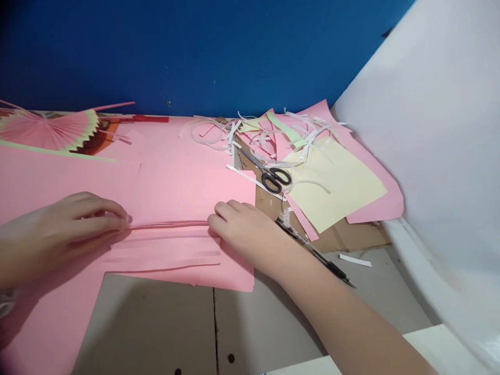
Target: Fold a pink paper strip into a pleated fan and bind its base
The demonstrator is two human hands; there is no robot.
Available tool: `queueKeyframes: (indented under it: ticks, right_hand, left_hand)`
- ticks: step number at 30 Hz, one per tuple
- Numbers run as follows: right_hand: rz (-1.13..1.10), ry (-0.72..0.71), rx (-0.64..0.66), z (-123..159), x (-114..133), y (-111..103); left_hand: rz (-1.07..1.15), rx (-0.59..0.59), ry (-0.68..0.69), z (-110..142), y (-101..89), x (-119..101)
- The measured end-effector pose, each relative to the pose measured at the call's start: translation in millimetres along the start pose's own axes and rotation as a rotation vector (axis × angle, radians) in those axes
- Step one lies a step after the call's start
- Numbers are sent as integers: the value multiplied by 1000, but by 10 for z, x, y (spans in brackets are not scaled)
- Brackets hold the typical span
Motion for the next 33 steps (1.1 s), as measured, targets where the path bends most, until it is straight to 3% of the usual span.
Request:
queueKeyframes:
  ticks: [3,8,12,16,24,28,33]
  right_hand:
    - [-166,62,-46,-46,-58,1]
    - [-586,223,-25,-57,-175,14]
    - [-964,385,23,-18,-260,52]
    - [-1192,423,49,-33,-288,135]
    - [-1408,545,-215,-28,-474,207]
    - [-1564,541,-219,-40,-463,268]
    - [-1690,526,-180,-45,-475,303]
  left_hand:
    - [3,124,-8,-6,118,20]
    - [136,149,-97,-50,169,41]
    - [287,32,-224,-53,79,24]
    - [435,-69,-373,-11,72,42]
    - [650,-254,-544,64,180,185]
    - [734,-323,-631,107,235,248]
    - [754,-311,-629,121,260,274]
Point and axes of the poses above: each hand's wrist, its own z-axis away from the middle knuckle, its own y-axis out of the palm, x = y × z, the point moved 7 cm from there along -z, towards the middle knuckle, and after that the axes turned 9 degrees about y, right-handed, at the moved point
